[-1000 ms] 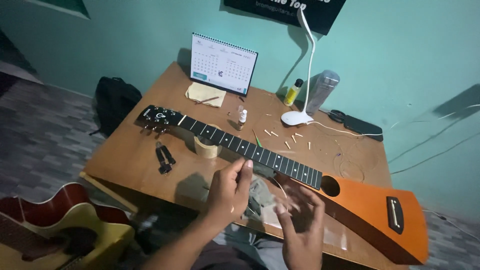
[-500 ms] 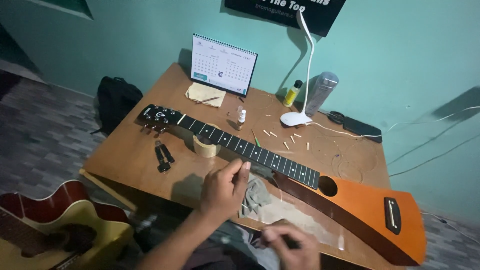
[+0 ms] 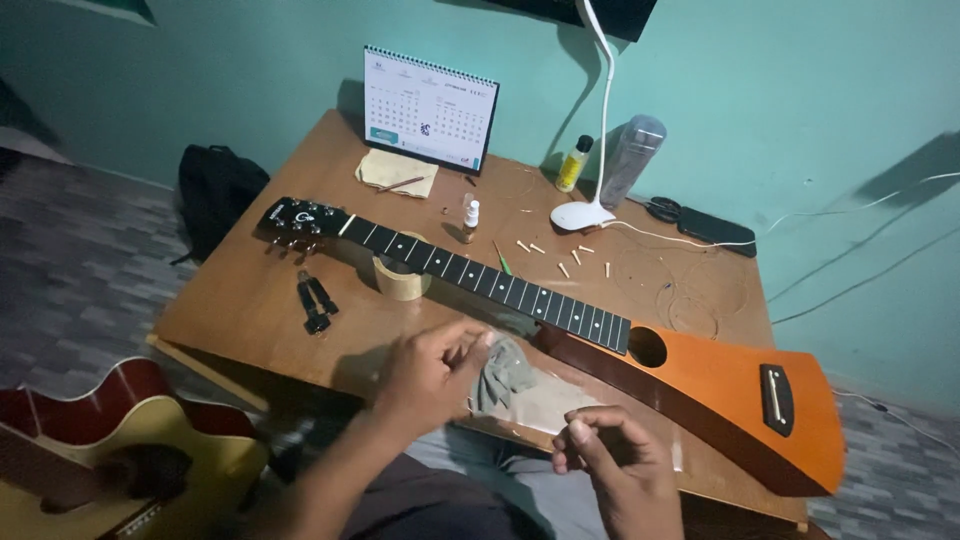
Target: The person cleans the headstock and body of an acoustic guitar using a cloth. They then handle a guitar string, preparing it for installation.
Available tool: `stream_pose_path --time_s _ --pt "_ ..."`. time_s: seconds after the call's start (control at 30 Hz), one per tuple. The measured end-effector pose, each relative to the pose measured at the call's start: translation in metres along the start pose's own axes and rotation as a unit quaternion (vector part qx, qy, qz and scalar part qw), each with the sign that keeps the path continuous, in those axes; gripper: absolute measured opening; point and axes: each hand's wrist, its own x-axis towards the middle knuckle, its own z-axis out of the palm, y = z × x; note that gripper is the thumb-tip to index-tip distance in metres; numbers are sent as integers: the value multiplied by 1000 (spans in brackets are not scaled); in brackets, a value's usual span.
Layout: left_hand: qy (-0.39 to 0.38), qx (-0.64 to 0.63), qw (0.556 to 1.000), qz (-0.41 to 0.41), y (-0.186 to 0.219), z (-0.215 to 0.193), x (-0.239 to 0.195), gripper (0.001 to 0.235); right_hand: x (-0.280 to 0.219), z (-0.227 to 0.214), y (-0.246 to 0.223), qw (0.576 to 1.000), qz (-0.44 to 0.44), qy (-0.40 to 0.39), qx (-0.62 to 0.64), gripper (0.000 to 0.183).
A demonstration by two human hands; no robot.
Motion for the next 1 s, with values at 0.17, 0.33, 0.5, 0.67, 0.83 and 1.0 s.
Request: stream_pose_path --time_s 0.17,0.33,0.5,0.67,0.83,1.0 --pt "-81 -268 953 -112 13 17 -10 36 1 6 5 999 -9 30 35 14" --pt "27 -258 965 38 17 31 -12 39 -2 15 -4 997 17 65 -46 16" --pt "57 -440 889 -110 -3 57 -4 24 -5 20 -1 994 -65 65 -58 14" --pt "26 -359 928 -94 10 27 -8 32 -4 10 -7 981 -95 146 -86 17" --pt "19 -64 998 -3 1 0 -7 20 -6 -13 -19 979 -76 157 -105 16" --pt "-30 4 999 18 -31 -13 -12 38 -7 -61 -38 899 -160 168 -373 18"
